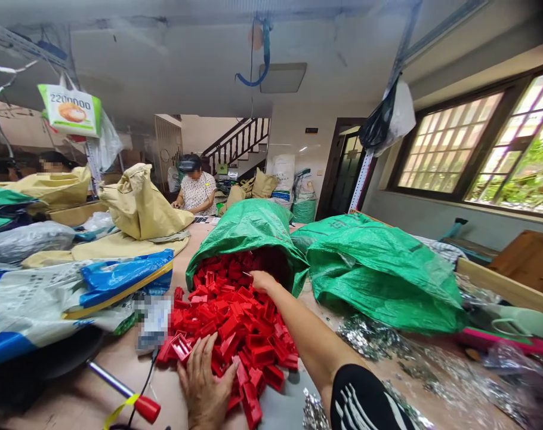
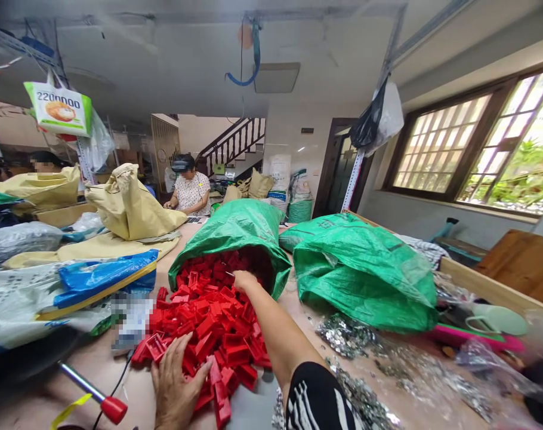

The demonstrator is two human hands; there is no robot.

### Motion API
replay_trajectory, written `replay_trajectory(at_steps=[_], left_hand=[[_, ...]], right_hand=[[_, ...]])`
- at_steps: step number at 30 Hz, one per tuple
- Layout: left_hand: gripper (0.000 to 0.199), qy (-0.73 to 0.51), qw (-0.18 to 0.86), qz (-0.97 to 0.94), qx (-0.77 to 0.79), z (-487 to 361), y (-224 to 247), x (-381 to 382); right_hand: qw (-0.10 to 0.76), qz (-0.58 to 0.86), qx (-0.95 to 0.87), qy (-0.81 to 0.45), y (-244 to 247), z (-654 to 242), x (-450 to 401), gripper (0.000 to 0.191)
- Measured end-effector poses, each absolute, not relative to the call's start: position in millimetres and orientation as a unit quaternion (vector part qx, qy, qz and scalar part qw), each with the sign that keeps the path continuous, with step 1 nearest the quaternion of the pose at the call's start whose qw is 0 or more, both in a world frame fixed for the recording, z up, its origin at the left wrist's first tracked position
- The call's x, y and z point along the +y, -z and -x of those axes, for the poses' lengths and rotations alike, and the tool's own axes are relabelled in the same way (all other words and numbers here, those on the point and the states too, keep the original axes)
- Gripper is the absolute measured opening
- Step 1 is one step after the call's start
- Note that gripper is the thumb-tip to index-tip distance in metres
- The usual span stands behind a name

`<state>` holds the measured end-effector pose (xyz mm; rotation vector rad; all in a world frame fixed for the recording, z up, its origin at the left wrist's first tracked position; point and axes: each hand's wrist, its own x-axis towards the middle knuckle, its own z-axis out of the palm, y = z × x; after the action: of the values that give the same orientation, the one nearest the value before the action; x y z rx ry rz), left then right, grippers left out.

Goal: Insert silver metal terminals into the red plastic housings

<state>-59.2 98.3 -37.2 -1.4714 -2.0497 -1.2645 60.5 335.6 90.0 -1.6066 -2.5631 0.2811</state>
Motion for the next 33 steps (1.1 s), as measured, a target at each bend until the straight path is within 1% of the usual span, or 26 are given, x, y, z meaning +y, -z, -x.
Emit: replay_trajectory(at_steps=[3, 5, 8, 10, 13, 15, 18, 19, 21, 23, 24, 26, 28, 31, 33], left_hand=[[0.049, 0.437, 0.133, 0.514, -0.726, 59.4, 32.9, 97.4], [0.049, 0.437, 0.116, 0.517, -0.727, 58.9, 27.1, 95.1], [0.049, 0.435, 0.089, 0.518, -0.731, 57.7, 16.9, 90.4], [0.049, 0.431, 0.08, 0.516, -0.736, 57.2, 11.8, 87.9], [0.047, 0.427, 0.07, 0.516, -0.739, 57.0, 8.1, 85.7], [0.046, 0.431, 0.065, 0.514, -0.739, 57.1, 7.0, 84.7], [0.044, 0.435, 0.056, 0.51, -0.74, 56.8, 4.6, 82.9], [0.044, 0.434, 0.051, 0.51, -0.741, 56.7, 3.3, 82.0], [0.042, 0.431, 0.045, 0.512, -0.741, 56.7, 0.6, 79.5], [0.042, 0.431, 0.047, 0.517, -0.738, 57.4, -1.7, 76.6], [0.043, 0.431, 0.051, 0.521, -0.734, 58.0, -2.2, 75.3], [0.042, 0.432, 0.063, 0.533, -0.724, 59.8, -1.7, 72.9], [0.037, 0.434, 0.075, 0.542, -0.716, 61.8, 0.8, 69.9], [0.024, 0.439, 0.082, 0.55, -0.706, 63.6, 6.6, 61.8], [0.021, 0.432, 0.089, 0.555, -0.705, 63.4, 10.8, 54.0]], right_hand=[[0.029, 0.513, -0.853, -0.091, -99.2, -56.8, 307.6, 0.03], [0.029, 0.493, -0.864, -0.096, -105.3, -55.4, 290.3, 0.031], [0.048, 0.452, -0.883, -0.12, -113.7, -55.7, 268.8, 0.043], [0.072, 0.427, -0.891, -0.14, -119.8, -59.0, 256.7, 0.049], [0.131, 0.4, -0.893, -0.157, -131.1, -72.5, 236.4, 0.056], [0.175, 0.393, -0.888, -0.163, -138.4, -88.6, 218.3, 0.054], [0.23, 0.398, -0.87, -0.178, -140.1, -123.2, 183.8, 0.046], [0.246, 0.401, -0.861, -0.192, -136.4, -137.0, 170.9, 0.045], [0.334, 0.396, -0.811, -0.273, -122.1, -167.1, 143.6, 0.039], [0.385, 0.428, -0.756, -0.312, -100.4, -198.8, 114.5, 0.033], [0.404, 0.46, -0.719, -0.329, -88.2, -214.6, 99.4, 0.034], [0.416, 0.517, -0.658, -0.357, -64.4, -245.4, 69.1, 0.038], [0.433, 0.552, -0.612, -0.364, -44.9, -273.7, 40.9, 0.041], [0.441, 0.601, -0.575, -0.337, -26.4, -308.9, 9.1, 0.043], [0.437, 0.63, -0.559, -0.315, -20.1, -325.0, -3.0, 0.045]])
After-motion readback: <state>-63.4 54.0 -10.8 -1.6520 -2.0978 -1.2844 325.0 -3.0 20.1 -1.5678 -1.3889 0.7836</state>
